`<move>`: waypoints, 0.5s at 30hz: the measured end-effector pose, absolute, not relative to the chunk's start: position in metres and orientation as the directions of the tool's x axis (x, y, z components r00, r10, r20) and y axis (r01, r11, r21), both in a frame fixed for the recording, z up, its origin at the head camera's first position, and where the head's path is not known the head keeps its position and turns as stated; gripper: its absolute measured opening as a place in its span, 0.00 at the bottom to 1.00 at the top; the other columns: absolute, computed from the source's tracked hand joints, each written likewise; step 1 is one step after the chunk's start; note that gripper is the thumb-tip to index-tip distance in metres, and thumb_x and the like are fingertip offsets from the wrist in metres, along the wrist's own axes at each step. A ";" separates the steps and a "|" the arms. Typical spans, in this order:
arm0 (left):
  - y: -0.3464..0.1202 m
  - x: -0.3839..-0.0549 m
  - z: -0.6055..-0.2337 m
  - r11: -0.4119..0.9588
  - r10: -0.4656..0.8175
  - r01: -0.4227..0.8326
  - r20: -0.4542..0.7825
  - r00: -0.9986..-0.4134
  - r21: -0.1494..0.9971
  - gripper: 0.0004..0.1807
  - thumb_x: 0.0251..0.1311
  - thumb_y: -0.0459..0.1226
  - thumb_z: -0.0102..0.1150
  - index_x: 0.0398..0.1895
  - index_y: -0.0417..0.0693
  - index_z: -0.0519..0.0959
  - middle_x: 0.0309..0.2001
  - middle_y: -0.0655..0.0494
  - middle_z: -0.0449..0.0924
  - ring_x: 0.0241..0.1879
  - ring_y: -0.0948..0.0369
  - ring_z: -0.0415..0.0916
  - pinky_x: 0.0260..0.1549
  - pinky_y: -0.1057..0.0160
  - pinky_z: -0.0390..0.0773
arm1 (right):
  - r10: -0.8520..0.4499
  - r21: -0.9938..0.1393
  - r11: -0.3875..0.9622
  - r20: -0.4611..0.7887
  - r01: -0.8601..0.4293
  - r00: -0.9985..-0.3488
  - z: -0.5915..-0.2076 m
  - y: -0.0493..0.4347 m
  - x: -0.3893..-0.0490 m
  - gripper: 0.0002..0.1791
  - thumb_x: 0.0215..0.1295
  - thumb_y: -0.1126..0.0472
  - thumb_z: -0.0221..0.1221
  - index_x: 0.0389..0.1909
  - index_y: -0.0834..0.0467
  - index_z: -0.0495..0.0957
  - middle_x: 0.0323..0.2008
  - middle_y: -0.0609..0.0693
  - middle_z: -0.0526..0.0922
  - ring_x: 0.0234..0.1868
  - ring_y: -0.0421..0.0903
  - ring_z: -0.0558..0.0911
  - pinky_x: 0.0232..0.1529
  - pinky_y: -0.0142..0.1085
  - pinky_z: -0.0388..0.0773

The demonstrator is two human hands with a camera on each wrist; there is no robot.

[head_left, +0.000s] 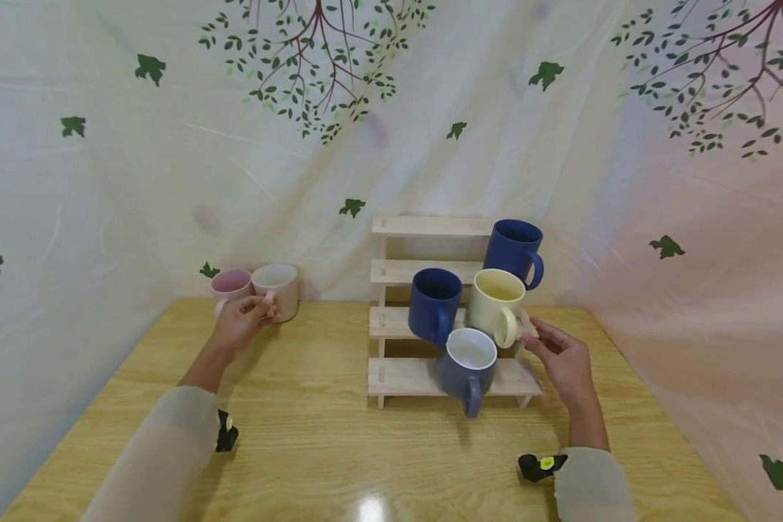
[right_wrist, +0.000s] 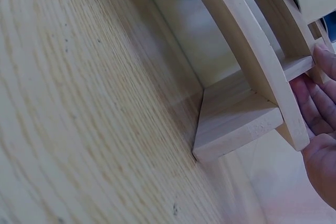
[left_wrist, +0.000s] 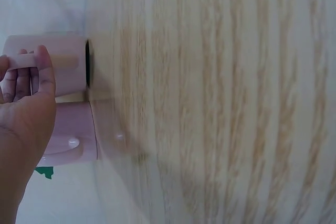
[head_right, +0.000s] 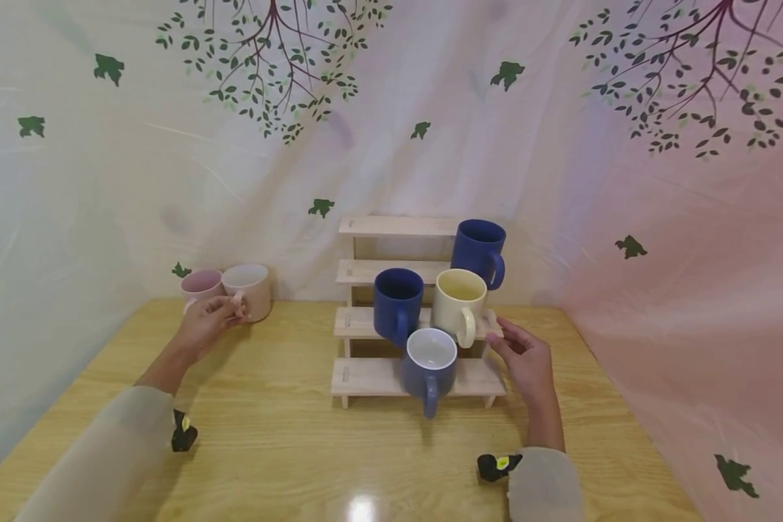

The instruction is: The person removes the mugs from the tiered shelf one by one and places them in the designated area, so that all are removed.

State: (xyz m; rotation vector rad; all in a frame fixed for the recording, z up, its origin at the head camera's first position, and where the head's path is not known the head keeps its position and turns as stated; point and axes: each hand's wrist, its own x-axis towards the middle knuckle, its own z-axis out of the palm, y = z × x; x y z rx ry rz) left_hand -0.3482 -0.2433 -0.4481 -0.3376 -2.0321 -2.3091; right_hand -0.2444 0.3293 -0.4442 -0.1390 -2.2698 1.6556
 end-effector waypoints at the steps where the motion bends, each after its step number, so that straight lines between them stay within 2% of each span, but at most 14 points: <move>1: -0.244 -0.349 -0.449 -0.130 0.111 0.179 0.193 -0.975 0.975 0.17 0.76 0.32 0.52 0.46 0.18 0.73 0.37 0.52 0.80 0.42 0.61 0.81 0.51 0.61 0.85 | 0.269 -0.939 0.324 0.206 -0.113 -0.941 -0.444 0.329 -0.244 0.33 0.66 0.49 0.68 0.68 0.58 0.75 0.42 0.37 0.84 0.43 0.37 0.87 0.46 0.20 0.80; 7: -0.248 -0.352 -0.454 -0.141 0.111 0.166 0.182 -0.977 0.976 0.17 0.77 0.31 0.50 0.47 0.16 0.73 0.39 0.50 0.80 0.42 0.61 0.82 0.52 0.61 0.84 | 0.266 -0.931 0.344 0.218 -0.118 -0.939 -0.443 0.329 -0.243 0.33 0.66 0.48 0.68 0.68 0.58 0.76 0.42 0.37 0.85 0.42 0.33 0.85 0.45 0.20 0.80; 13: -0.248 -0.352 -0.455 -0.150 0.105 0.182 0.199 -0.974 0.972 0.12 0.76 0.32 0.52 0.39 0.27 0.80 0.42 0.46 0.79 0.43 0.60 0.82 0.53 0.59 0.84 | 0.273 -0.932 0.347 0.206 -0.104 -0.940 -0.442 0.329 -0.242 0.33 0.66 0.47 0.68 0.68 0.57 0.76 0.42 0.38 0.84 0.42 0.33 0.85 0.45 0.20 0.80; 15: -0.248 -0.352 -0.455 -0.155 0.108 0.184 0.202 -0.973 0.971 0.12 0.75 0.32 0.53 0.39 0.28 0.80 0.42 0.47 0.79 0.43 0.59 0.82 0.53 0.59 0.84 | 0.275 -0.932 0.349 0.199 -0.095 -0.940 -0.442 0.329 -0.242 0.33 0.66 0.47 0.68 0.68 0.57 0.76 0.43 0.37 0.84 0.42 0.32 0.85 0.45 0.20 0.79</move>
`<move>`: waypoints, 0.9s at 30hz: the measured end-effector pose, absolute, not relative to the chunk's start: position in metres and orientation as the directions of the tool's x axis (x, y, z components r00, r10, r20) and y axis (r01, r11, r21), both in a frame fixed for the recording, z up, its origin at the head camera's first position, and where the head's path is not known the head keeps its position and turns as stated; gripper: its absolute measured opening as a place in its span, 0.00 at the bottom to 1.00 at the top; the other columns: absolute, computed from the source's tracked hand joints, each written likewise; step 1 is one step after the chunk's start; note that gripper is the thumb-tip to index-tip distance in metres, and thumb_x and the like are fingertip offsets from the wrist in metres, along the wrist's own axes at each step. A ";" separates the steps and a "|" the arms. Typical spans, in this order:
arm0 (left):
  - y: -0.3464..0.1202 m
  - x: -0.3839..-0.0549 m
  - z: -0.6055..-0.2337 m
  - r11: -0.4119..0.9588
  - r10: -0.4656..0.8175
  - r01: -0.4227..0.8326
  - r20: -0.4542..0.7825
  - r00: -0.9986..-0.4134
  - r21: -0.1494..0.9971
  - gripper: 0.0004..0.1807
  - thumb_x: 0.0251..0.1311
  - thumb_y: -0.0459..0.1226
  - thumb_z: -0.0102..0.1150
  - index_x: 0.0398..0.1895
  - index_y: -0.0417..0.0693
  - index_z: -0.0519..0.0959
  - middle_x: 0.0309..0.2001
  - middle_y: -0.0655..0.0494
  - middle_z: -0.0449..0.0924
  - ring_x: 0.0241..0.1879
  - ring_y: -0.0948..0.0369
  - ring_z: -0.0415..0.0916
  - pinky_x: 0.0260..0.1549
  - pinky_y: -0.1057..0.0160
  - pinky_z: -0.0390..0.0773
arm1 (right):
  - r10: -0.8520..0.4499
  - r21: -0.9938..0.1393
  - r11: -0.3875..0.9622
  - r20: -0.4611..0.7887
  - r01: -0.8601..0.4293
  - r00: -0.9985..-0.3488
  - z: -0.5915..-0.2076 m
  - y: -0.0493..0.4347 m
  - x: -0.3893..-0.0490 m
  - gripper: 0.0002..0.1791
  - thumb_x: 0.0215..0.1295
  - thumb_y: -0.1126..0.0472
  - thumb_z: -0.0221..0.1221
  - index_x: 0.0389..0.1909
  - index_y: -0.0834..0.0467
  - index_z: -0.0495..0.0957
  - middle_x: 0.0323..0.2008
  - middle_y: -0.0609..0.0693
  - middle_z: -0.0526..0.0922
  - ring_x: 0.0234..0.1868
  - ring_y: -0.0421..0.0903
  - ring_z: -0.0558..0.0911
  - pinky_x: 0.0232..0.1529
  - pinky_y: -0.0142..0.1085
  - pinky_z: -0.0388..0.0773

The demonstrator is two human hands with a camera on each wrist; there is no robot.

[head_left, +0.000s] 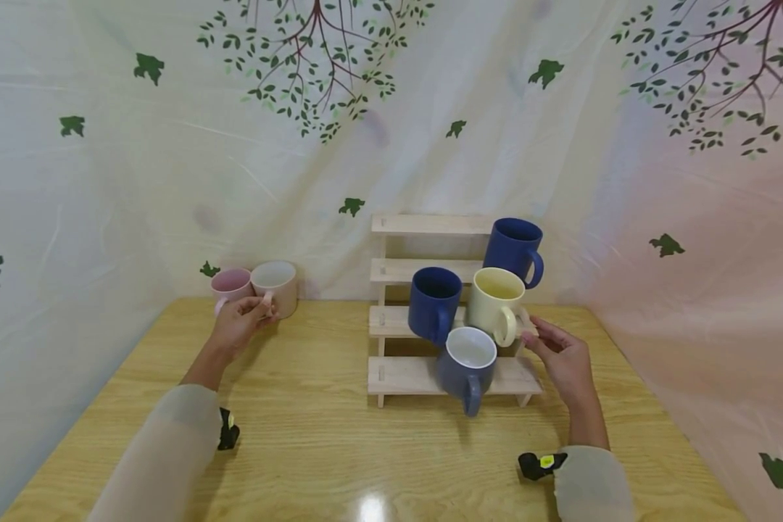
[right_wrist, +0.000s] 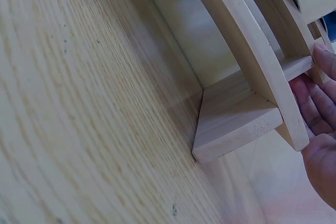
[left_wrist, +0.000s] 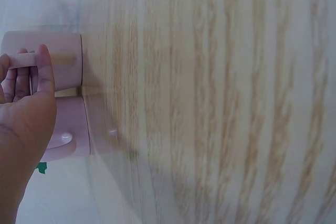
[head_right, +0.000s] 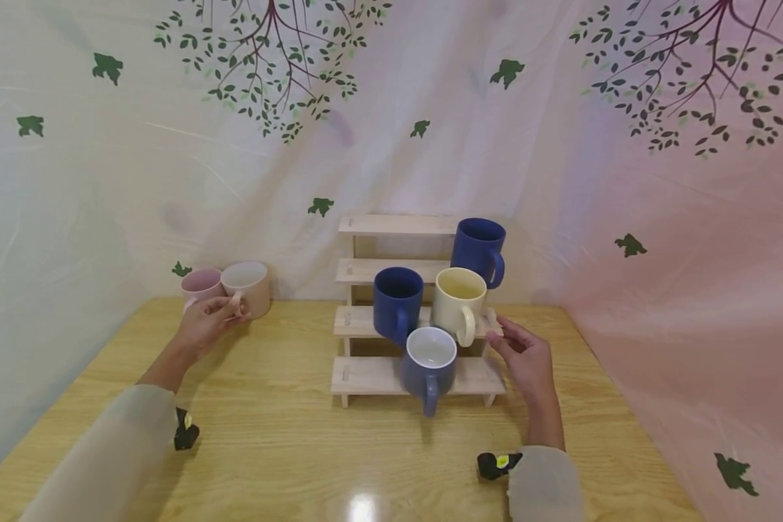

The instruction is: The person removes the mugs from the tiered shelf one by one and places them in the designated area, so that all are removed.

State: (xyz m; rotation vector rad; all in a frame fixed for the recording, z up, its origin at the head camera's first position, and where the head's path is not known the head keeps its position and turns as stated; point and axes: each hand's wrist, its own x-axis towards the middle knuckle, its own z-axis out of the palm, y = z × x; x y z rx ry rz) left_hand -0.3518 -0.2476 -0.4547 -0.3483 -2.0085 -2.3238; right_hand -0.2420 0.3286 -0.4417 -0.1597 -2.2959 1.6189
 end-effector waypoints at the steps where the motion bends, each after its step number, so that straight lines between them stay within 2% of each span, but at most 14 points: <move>1: -0.248 -0.352 -0.455 -0.156 0.109 0.185 0.203 -0.973 0.970 0.13 0.75 0.33 0.54 0.39 0.28 0.80 0.41 0.48 0.79 0.43 0.59 0.82 0.53 0.58 0.84 | 0.276 -0.933 0.348 0.198 -0.094 -0.941 -0.441 0.328 -0.242 0.33 0.66 0.47 0.68 0.68 0.57 0.76 0.43 0.37 0.84 0.42 0.32 0.85 0.45 0.20 0.79; 8: -0.249 -0.354 -0.456 -0.161 0.112 0.179 0.198 -0.974 0.971 0.13 0.75 0.31 0.53 0.41 0.24 0.79 0.41 0.48 0.79 0.44 0.59 0.82 0.54 0.58 0.83 | 0.276 -0.934 0.344 0.201 -0.099 -0.940 -0.441 0.328 -0.242 0.33 0.66 0.47 0.68 0.68 0.58 0.76 0.42 0.36 0.84 0.44 0.36 0.86 0.45 0.20 0.80; 15: -0.250 -0.354 -0.457 -0.170 0.126 0.172 0.194 -0.973 0.970 0.15 0.75 0.31 0.53 0.47 0.20 0.77 0.41 0.50 0.81 0.45 0.59 0.82 0.54 0.58 0.83 | 0.272 -0.929 0.352 0.217 -0.113 -0.938 -0.443 0.329 -0.242 0.32 0.67 0.47 0.68 0.68 0.58 0.76 0.42 0.37 0.84 0.42 0.32 0.85 0.44 0.21 0.80; 22: -0.252 -0.353 -0.454 -0.200 0.134 0.126 0.154 -0.979 0.972 0.10 0.74 0.31 0.55 0.43 0.29 0.81 0.43 0.48 0.82 0.45 0.59 0.84 0.56 0.55 0.82 | 0.270 -0.933 0.326 0.246 -0.152 -0.931 -0.443 0.328 -0.243 0.30 0.67 0.52 0.68 0.66 0.61 0.77 0.39 0.35 0.85 0.39 0.34 0.86 0.44 0.21 0.81; 27: -0.257 -0.351 -0.449 -0.121 0.135 0.091 0.107 -0.985 0.988 0.15 0.73 0.32 0.57 0.51 0.24 0.77 0.48 0.48 0.78 0.47 0.57 0.85 0.59 0.50 0.79 | 0.269 -0.931 0.329 0.255 -0.161 -0.929 -0.442 0.327 -0.243 0.30 0.66 0.52 0.69 0.66 0.61 0.78 0.40 0.37 0.86 0.38 0.34 0.87 0.43 0.21 0.81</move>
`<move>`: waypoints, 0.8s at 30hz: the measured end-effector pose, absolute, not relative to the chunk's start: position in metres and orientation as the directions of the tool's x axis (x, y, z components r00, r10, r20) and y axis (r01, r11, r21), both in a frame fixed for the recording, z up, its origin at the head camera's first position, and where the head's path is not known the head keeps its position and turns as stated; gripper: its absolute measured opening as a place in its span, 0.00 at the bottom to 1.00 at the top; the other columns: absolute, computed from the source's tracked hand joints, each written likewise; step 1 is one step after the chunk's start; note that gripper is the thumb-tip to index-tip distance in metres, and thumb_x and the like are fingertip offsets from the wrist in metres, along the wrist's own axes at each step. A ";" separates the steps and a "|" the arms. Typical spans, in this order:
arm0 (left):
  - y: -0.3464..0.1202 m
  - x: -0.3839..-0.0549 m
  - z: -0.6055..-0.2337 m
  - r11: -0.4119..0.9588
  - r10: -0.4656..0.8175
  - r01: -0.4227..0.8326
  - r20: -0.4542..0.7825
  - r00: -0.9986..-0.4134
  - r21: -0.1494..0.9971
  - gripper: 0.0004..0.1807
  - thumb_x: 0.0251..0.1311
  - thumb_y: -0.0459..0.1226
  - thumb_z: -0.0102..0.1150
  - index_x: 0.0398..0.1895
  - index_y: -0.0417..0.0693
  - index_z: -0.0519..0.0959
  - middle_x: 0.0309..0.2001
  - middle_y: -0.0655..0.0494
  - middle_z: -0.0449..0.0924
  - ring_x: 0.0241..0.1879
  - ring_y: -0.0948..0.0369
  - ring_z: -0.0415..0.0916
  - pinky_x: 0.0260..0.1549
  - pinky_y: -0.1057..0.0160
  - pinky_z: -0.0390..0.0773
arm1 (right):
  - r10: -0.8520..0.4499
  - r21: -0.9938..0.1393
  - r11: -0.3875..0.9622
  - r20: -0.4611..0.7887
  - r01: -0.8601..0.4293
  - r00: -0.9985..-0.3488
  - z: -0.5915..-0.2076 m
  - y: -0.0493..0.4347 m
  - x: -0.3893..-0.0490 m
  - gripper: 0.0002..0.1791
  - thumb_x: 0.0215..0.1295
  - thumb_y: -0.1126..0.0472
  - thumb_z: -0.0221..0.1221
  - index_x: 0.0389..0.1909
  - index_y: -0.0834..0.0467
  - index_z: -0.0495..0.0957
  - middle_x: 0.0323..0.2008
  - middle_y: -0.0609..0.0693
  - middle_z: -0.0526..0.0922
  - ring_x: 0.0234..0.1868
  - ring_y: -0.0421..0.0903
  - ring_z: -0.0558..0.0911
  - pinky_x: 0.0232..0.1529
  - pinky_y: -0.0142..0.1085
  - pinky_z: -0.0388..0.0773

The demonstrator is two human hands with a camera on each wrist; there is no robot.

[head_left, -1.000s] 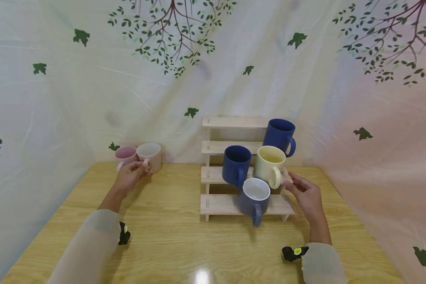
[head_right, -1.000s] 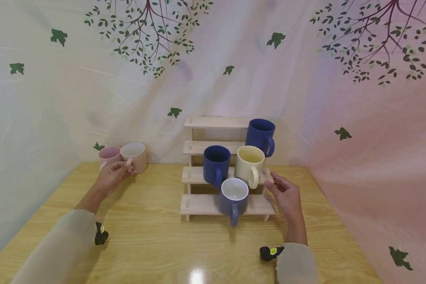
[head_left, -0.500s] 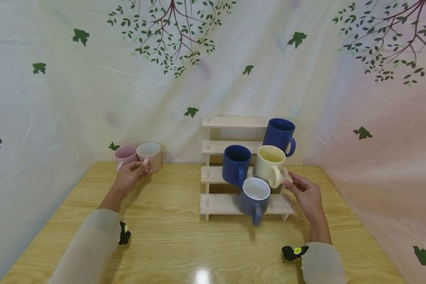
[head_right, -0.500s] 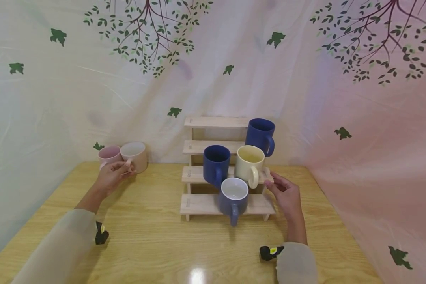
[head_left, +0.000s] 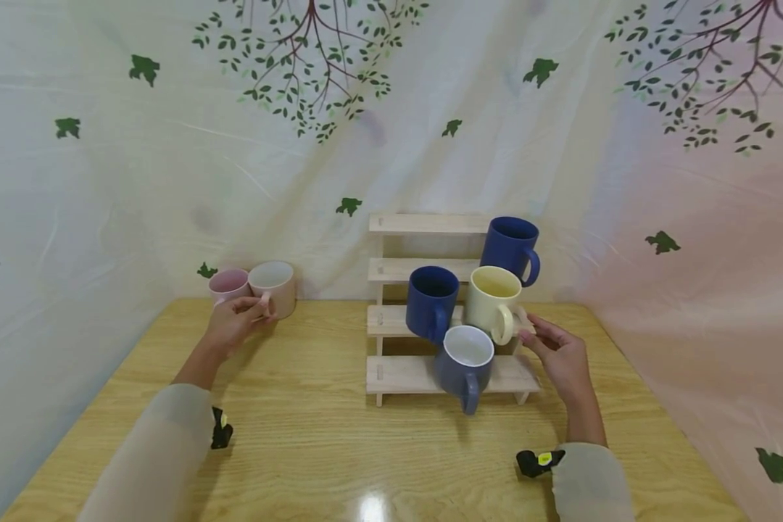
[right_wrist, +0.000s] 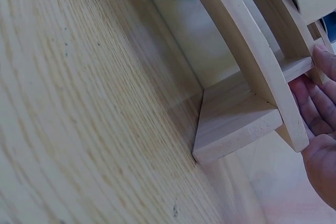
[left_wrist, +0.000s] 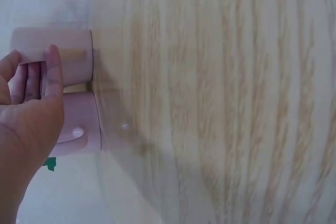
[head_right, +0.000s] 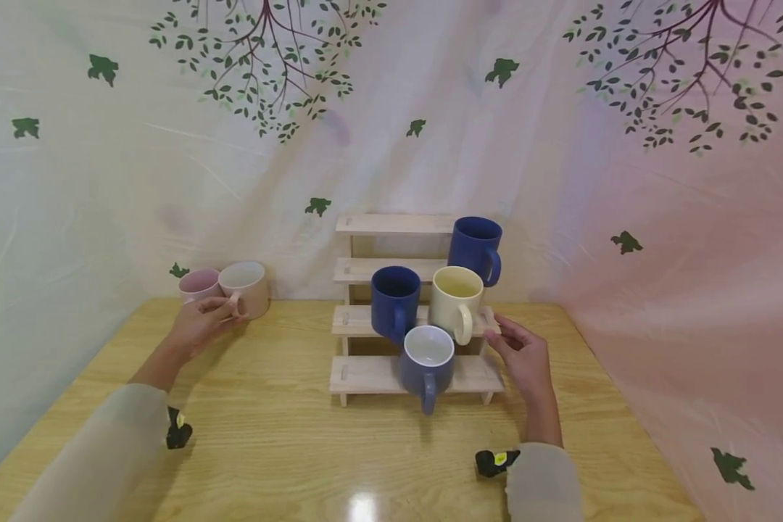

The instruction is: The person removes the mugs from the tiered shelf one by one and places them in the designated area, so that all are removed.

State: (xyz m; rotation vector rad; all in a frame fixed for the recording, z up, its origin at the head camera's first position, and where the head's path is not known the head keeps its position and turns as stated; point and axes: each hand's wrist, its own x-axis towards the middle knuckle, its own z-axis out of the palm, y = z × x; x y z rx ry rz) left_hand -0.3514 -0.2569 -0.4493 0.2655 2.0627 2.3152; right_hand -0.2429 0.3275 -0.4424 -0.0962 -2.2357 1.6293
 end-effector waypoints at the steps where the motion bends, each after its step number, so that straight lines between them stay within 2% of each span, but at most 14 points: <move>1: -0.258 -0.350 -0.448 -0.102 0.129 0.085 0.098 -0.987 0.991 0.17 0.73 0.32 0.58 0.53 0.21 0.75 0.50 0.48 0.78 0.47 0.57 0.85 0.59 0.51 0.79 | 0.268 -0.931 0.328 0.253 -0.159 -0.930 -0.442 0.327 -0.243 0.30 0.66 0.52 0.69 0.66 0.61 0.78 0.40 0.37 0.86 0.39 0.34 0.87 0.43 0.21 0.81; 5: -0.260 -0.346 -0.441 -0.031 0.110 0.091 0.094 -0.989 0.995 0.24 0.74 0.31 0.57 0.61 0.14 0.68 0.51 0.48 0.80 0.46 0.60 0.85 0.54 0.56 0.83 | 0.269 -0.934 0.325 0.240 -0.146 -0.933 -0.443 0.327 -0.244 0.31 0.66 0.51 0.69 0.66 0.61 0.77 0.40 0.37 0.85 0.39 0.35 0.87 0.44 0.21 0.81; 8: -0.260 -0.341 -0.429 0.051 0.096 0.104 0.098 -0.990 0.993 0.26 0.76 0.32 0.54 0.64 0.15 0.66 0.47 0.49 0.82 0.43 0.64 0.84 0.49 0.61 0.85 | 0.266 -0.934 0.324 0.240 -0.148 -0.934 -0.445 0.328 -0.245 0.32 0.66 0.50 0.68 0.67 0.61 0.77 0.40 0.37 0.85 0.39 0.34 0.87 0.44 0.21 0.81; 11: -0.263 -0.339 -0.419 0.106 0.084 0.099 0.091 -0.992 0.989 0.27 0.77 0.35 0.53 0.65 0.17 0.66 0.44 0.52 0.84 0.42 0.65 0.84 0.48 0.62 0.85 | 0.266 -0.934 0.322 0.247 -0.156 -0.932 -0.445 0.328 -0.246 0.31 0.67 0.51 0.69 0.66 0.61 0.77 0.40 0.37 0.85 0.39 0.33 0.86 0.44 0.21 0.81; 15: -0.265 -0.335 -0.403 0.119 0.066 0.097 0.090 -0.994 0.988 0.26 0.76 0.36 0.55 0.62 0.17 0.69 0.40 0.54 0.86 0.40 0.62 0.85 0.46 0.59 0.86 | 0.271 -0.933 0.327 0.246 -0.151 -0.931 -0.444 0.328 -0.245 0.31 0.66 0.52 0.69 0.66 0.62 0.77 0.39 0.35 0.85 0.38 0.32 0.86 0.43 0.21 0.81; 18: -0.261 -0.328 -0.387 0.106 0.059 0.102 0.096 -0.994 0.989 0.25 0.74 0.36 0.57 0.59 0.17 0.70 0.36 0.54 0.86 0.38 0.60 0.86 0.41 0.62 0.88 | 0.274 -0.934 0.326 0.238 -0.143 -0.932 -0.443 0.328 -0.245 0.31 0.66 0.51 0.69 0.66 0.62 0.77 0.39 0.35 0.85 0.38 0.32 0.86 0.44 0.21 0.81; 24: -0.251 -0.329 -0.372 0.078 0.083 0.129 0.123 -0.989 0.989 0.17 0.74 0.36 0.59 0.50 0.25 0.75 0.36 0.54 0.84 0.40 0.58 0.84 0.40 0.64 0.87 | 0.266 -0.935 0.322 0.240 -0.149 -0.934 -0.442 0.329 -0.243 0.31 0.66 0.52 0.69 0.66 0.61 0.77 0.41 0.38 0.86 0.39 0.33 0.86 0.44 0.21 0.81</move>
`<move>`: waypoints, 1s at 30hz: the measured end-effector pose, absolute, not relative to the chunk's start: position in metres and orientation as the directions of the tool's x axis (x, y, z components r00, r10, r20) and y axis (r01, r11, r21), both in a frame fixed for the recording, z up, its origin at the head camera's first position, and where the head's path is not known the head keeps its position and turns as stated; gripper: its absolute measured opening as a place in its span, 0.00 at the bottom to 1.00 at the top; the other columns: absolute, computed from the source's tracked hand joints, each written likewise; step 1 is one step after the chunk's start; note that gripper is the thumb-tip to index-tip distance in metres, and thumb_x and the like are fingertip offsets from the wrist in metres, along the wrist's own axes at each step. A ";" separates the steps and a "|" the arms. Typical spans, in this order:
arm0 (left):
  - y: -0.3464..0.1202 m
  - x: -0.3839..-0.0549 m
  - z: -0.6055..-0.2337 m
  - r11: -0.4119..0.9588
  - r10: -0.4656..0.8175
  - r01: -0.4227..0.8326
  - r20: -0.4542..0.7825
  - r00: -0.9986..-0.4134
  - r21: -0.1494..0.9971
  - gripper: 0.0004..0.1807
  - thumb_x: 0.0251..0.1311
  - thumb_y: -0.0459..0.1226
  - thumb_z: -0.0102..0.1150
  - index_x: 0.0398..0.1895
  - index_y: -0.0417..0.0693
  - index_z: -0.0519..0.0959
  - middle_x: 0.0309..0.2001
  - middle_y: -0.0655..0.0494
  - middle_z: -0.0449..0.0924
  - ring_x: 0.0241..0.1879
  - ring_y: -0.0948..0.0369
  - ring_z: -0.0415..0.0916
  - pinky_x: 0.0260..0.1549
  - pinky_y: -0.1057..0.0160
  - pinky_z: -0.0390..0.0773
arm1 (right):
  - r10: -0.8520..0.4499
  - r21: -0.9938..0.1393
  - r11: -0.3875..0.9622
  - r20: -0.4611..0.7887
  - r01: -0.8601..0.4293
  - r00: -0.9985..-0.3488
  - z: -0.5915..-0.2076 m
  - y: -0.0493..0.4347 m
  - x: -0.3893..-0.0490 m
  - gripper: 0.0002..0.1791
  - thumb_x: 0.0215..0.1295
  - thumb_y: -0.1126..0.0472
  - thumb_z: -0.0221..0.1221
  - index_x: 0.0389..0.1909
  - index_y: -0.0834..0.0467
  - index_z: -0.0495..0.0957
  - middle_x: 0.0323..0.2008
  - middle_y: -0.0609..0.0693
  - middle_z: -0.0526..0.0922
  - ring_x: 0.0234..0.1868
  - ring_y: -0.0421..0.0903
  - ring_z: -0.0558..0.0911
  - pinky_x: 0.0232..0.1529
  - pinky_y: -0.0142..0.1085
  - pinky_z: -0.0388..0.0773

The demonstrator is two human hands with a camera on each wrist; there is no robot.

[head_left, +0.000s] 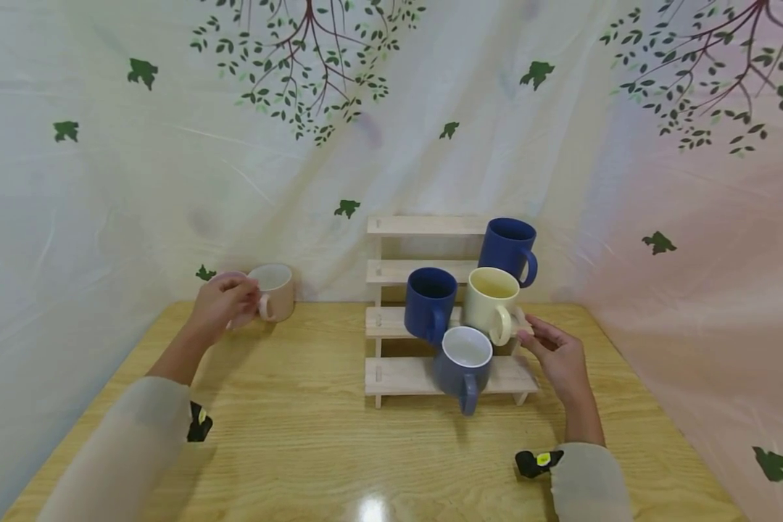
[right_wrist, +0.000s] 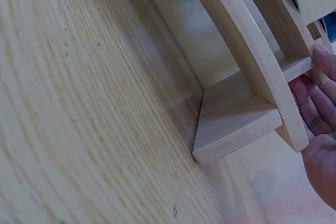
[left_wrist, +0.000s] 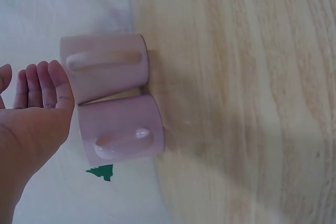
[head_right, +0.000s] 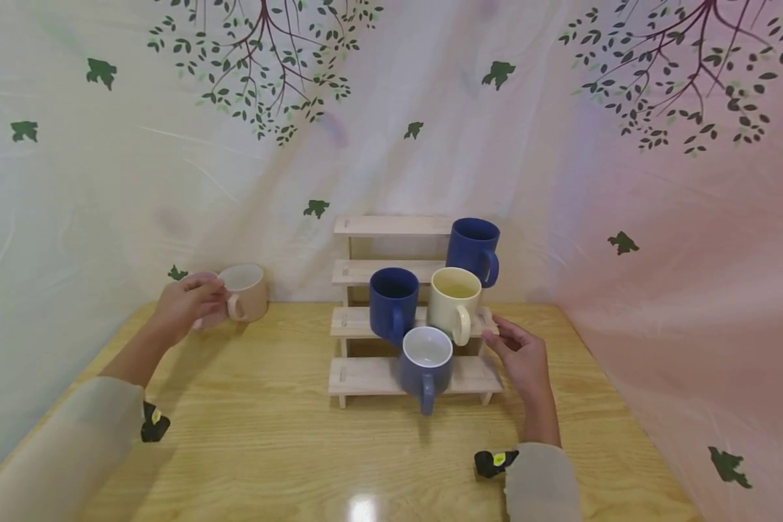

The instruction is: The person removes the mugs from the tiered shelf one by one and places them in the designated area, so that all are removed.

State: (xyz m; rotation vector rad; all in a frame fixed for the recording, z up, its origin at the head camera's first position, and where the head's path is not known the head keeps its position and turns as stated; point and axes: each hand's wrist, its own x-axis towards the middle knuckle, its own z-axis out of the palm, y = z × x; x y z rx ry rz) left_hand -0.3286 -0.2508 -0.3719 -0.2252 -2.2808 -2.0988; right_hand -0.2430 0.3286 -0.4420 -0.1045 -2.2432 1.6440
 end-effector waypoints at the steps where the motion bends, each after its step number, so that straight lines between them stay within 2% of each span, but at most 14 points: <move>1: -0.250 -0.330 -0.371 0.077 0.096 0.128 0.121 -0.988 0.989 0.16 0.74 0.37 0.58 0.49 0.28 0.76 0.37 0.54 0.84 0.42 0.58 0.83 0.42 0.64 0.87 | 0.264 -0.935 0.320 0.240 -0.150 -0.934 -0.442 0.328 -0.243 0.31 0.66 0.52 0.69 0.66 0.61 0.77 0.41 0.38 0.86 0.40 0.34 0.86 0.44 0.21 0.81; 5: -0.246 -0.339 -0.371 0.078 0.120 0.093 0.083 -0.989 0.993 0.20 0.74 0.43 0.58 0.54 0.32 0.75 0.41 0.57 0.83 0.45 0.59 0.81 0.49 0.61 0.85 | 0.268 -0.939 0.315 0.229 -0.139 -0.936 -0.442 0.328 -0.243 0.31 0.66 0.51 0.69 0.67 0.61 0.77 0.41 0.37 0.85 0.42 0.38 0.87 0.45 0.21 0.81; 11: -0.234 -0.345 -0.366 0.164 0.155 0.071 0.046 -0.987 0.984 0.30 0.75 0.49 0.56 0.63 0.30 0.69 0.49 0.55 0.80 0.52 0.55 0.78 0.57 0.58 0.81 | 0.273 -0.938 0.318 0.230 -0.138 -0.934 -0.443 0.328 -0.242 0.32 0.66 0.51 0.69 0.67 0.61 0.77 0.40 0.35 0.85 0.41 0.37 0.87 0.45 0.21 0.81; 15: -0.223 -0.346 -0.358 0.125 0.201 0.029 0.003 -0.980 0.992 0.28 0.76 0.47 0.56 0.64 0.33 0.68 0.51 0.55 0.77 0.57 0.52 0.74 0.61 0.57 0.78 | 0.273 -0.933 0.329 0.243 -0.147 -0.931 -0.443 0.328 -0.243 0.31 0.66 0.51 0.69 0.66 0.61 0.77 0.39 0.35 0.85 0.41 0.38 0.87 0.44 0.21 0.81; 20: -0.208 -0.345 -0.348 0.132 0.247 0.053 0.019 -0.969 0.990 0.23 0.76 0.45 0.56 0.61 0.36 0.70 0.55 0.52 0.76 0.54 0.56 0.76 0.64 0.51 0.75 | 0.264 -0.922 0.354 0.258 -0.155 -0.929 -0.444 0.329 -0.245 0.31 0.67 0.50 0.68 0.66 0.61 0.77 0.39 0.34 0.85 0.42 0.40 0.88 0.44 0.21 0.81; 25: -0.193 -0.346 -0.342 0.197 0.280 0.123 0.065 -0.958 0.973 0.21 0.75 0.44 0.57 0.59 0.36 0.72 0.55 0.48 0.76 0.51 0.58 0.79 0.63 0.49 0.77 | 0.263 -0.922 0.353 0.260 -0.158 -0.929 -0.445 0.329 -0.246 0.31 0.67 0.49 0.68 0.66 0.61 0.77 0.40 0.34 0.85 0.42 0.40 0.88 0.44 0.21 0.81; 30: -0.176 -0.350 -0.340 0.202 0.309 0.177 0.109 -0.945 0.963 0.22 0.75 0.42 0.57 0.58 0.31 0.73 0.49 0.50 0.79 0.48 0.59 0.80 0.57 0.53 0.82 | 0.261 -0.927 0.345 0.246 -0.148 -0.934 -0.446 0.330 -0.246 0.32 0.67 0.49 0.68 0.67 0.61 0.76 0.41 0.35 0.84 0.42 0.38 0.87 0.45 0.21 0.81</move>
